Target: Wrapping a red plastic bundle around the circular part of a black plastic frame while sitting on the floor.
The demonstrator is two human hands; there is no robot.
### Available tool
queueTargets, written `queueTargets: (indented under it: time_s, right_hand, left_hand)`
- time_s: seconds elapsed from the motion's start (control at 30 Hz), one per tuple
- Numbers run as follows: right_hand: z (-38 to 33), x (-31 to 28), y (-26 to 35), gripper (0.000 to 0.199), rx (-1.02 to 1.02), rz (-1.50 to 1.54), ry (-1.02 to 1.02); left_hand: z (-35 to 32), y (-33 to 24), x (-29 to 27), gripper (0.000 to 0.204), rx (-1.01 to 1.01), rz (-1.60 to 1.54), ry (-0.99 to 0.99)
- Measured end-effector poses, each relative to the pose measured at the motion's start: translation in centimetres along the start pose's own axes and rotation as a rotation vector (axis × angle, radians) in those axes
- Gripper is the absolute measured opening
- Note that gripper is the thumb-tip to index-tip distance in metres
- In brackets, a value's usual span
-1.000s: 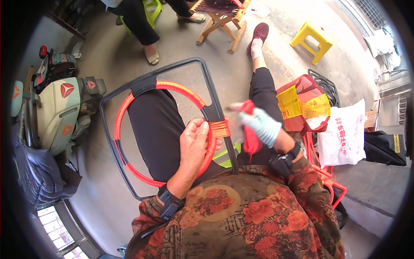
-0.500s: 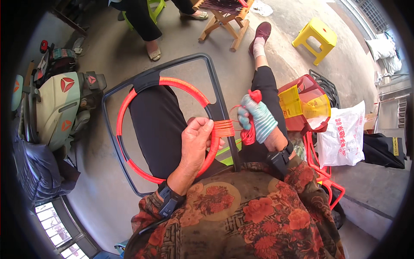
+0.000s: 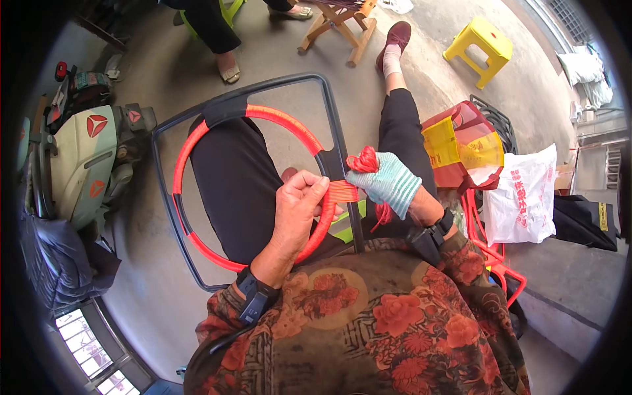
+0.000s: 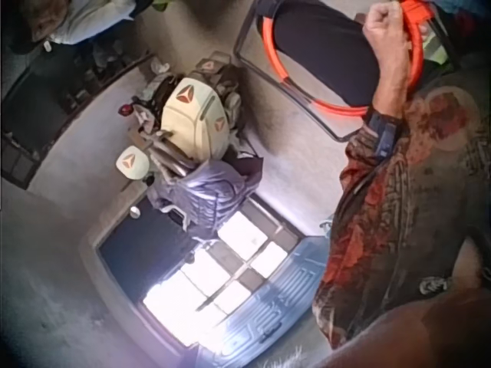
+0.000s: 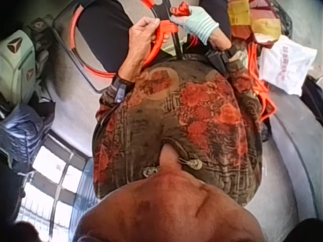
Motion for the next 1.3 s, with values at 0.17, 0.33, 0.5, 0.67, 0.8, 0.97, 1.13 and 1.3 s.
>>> queueTargets:
  time_s: [0.17,0.33,0.5,0.67,0.8,0.97,1.13,1.3]
  right_hand:
    - [0.2,0.1,-1.4,0.026,0.129,0.094,0.004]
    - [-0.4,0.3,-1.7,0.025,0.052,0.238,-0.013]
    - [0.0,-2.1,-2.4,0.032,0.004,0.966,-0.039]
    - [-1.6,-2.7,0.4,0.033,0.003,0.845,-0.131]
    - [-2.7,-3.9,2.2,0.027,0.011,0.229,-0.29]
    - [-3.5,-3.1,5.8,0.032,-0.462,-0.562,-0.411]
    - [-5.0,-0.9,9.9,0.033,-0.654,-0.982,-0.411]
    - [-4.0,2.8,12.9,0.036,-0.924,-1.333,-0.457]
  left_hand:
    - [-0.2,0.3,-0.1,0.014,-0.013,0.037,0.022]
    - [-0.2,0.3,0.0,0.013,-0.026,-0.029,-0.002]
    - [-0.2,-1.5,-0.5,0.011,0.012,-0.173,-0.001]
    - [-1.1,-3.5,-1.6,0.01,0.036,-0.284,0.019]
    - [-1.7,-4.7,-1.8,0.01,-0.002,-0.206,0.08]
    - [-2.1,-3.8,-2.3,0.012,0.006,-0.238,0.039]
    - [-2.0,-2.9,-1.8,0.013,0.014,-0.231,0.014]
    - [-1.4,-2.8,-1.5,0.044,0.024,-0.232,-0.032]
Point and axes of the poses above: each hand's wrist, its own z-axis towards the middle knuckle, its own x-axis out of the palm, y = z × x, the point moved 5 cm from there along z, towards the middle knuckle, and after that the axes turned 7 degrees about z, right-handed, at the moved point
